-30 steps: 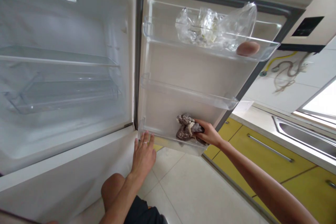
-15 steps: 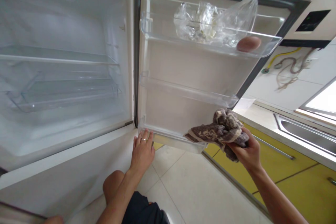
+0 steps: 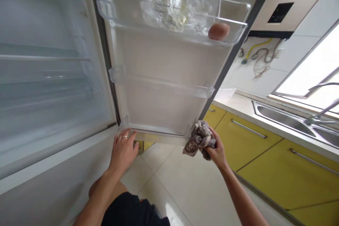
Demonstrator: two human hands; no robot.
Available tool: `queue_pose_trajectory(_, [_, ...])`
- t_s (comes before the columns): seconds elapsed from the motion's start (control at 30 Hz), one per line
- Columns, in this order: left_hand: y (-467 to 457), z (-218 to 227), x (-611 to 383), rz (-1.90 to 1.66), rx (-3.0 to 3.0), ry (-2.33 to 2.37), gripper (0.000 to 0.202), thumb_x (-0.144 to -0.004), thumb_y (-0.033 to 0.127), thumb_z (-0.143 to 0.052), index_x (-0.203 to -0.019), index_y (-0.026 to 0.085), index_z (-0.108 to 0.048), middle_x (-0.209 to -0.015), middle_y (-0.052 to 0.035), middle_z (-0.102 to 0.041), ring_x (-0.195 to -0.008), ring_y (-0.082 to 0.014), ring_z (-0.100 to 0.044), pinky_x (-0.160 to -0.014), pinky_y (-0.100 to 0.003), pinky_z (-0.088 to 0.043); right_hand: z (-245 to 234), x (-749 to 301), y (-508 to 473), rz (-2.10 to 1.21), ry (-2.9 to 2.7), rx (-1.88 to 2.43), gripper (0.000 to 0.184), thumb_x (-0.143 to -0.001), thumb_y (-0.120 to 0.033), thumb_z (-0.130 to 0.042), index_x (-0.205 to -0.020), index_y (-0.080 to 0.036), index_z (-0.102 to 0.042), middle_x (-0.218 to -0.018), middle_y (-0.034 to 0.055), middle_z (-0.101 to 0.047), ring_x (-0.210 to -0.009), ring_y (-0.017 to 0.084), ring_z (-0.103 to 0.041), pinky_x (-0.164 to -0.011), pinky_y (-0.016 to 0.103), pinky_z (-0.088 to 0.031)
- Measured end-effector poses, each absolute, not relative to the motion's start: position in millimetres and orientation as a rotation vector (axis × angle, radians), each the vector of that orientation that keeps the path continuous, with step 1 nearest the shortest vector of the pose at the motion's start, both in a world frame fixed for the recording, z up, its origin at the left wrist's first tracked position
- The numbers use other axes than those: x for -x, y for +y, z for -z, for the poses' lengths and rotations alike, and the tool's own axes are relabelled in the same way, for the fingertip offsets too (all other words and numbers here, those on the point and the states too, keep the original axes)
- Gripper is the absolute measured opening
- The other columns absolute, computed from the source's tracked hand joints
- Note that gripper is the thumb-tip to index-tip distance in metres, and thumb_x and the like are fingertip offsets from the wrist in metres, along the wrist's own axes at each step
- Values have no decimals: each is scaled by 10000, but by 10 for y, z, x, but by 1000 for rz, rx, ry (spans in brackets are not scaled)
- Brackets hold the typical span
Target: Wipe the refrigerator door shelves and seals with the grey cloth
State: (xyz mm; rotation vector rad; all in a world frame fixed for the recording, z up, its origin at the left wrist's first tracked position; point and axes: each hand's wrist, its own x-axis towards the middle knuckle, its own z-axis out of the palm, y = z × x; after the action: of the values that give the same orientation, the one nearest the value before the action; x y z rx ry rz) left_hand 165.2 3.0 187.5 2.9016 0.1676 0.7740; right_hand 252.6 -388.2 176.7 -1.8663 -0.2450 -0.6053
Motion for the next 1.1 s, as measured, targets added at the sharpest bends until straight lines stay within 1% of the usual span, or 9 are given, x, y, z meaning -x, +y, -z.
queue_pose_trajectory(0.13, [30,-1865,-1665,-821,-2910,179,457,-916,268,-506,-1314,127,-681,-1406,-219,-645,-1360,-372,-564,-1139,-609,-435,-1279,-2592,-3437,593,-148,1759,730,-625,-388,-722,-1322,-192,-627,-1291,140,-690,-1181,327,-637,-1045,480,-504])
queue_pose_trajectory(0.27, [11,-1883,-1670,-786,-2879,179,458,-908,271,-506,-1316,155,-679,-1412,-202,-645,-1378,-368,-553,-1150,-612,-425,-930,-2516,-3202,558,9,1651,654,-675,-413,-683,-1279,-173,-619,-1116,118,-734,-979,284,-688,-895,422,-571])
queue_pose_trajectory(0.37, [5,-1901,-1667,-761,-2859,179,464,-907,264,-501,-1324,161,-676,-1422,-199,-637,-1388,-369,-543,-1161,-621,-408,-759,-2397,-3054,503,91,1576,645,-676,-426,-684,-1265,-177,-604,-1058,91,-733,-941,275,-692,-870,412,-580])
queue_pose_trajectory(0.5, [2,-1920,-1653,-724,-2876,176,482,-914,252,-500,-1346,112,-660,-1428,-225,-624,-1380,-376,-548,-1166,-610,-405,-603,-2202,-2752,564,193,1607,682,-760,-466,-684,-1362,-176,-548,-1211,137,-668,-1082,321,-657,-997,507,-535])
queue_pose_trajectory(0.6, [10,-1934,-1643,-677,-2877,191,480,-927,280,-519,-1358,115,-653,-1445,-223,-614,-1377,-381,-552,-1158,-615,-414,-534,-2100,-2522,817,184,1703,716,-845,-452,-639,-1488,-195,-457,-1452,202,-465,-1372,407,-450,-1158,639,-351])
queue_pose_trajectory(0.7, [45,-1956,-1642,-656,-2828,177,473,-990,397,-487,-1344,137,-662,-1440,-205,-626,-1385,-371,-548,-1158,-614,-415,-507,-2050,-2305,982,43,1771,653,-910,-362,-580,-1532,-239,-425,-1501,199,-335,-1454,428,-309,-1185,694,-246])
queue_pose_trajectory(0.83, [107,-2001,-1654,-666,-2733,122,531,-1039,487,-408,-1370,139,-634,-1405,-183,-657,-1356,-336,-575,-1174,-590,-402,-536,-2029,-1951,971,-172,1859,520,-926,-230,-489,-1444,-247,-533,-1410,185,-387,-1406,415,-378,-1148,706,-304])
queue_pose_trajectory(1.03, [167,-1982,-1647,-586,-2580,110,535,-1043,469,-400,-1437,149,-570,-1469,-178,-615,-1419,-313,-527,-1224,-607,-330,-674,-2027,-1322,908,-310,1854,536,-927,-200,-472,-1459,-244,-521,-1436,192,-344,-1407,409,-357,-1133,694,-333])
queue_pose_trajectory(1.1, [171,-1878,-1588,-623,-2446,118,550,-1030,460,-428,-1476,153,-525,-1521,-178,-570,-1466,-294,-483,-1234,-574,-340,-719,-2004,-1149,866,-371,1858,540,-939,-204,-471,-1475,-265,-501,-1444,182,-347,-1406,397,-361,-1130,686,-347])
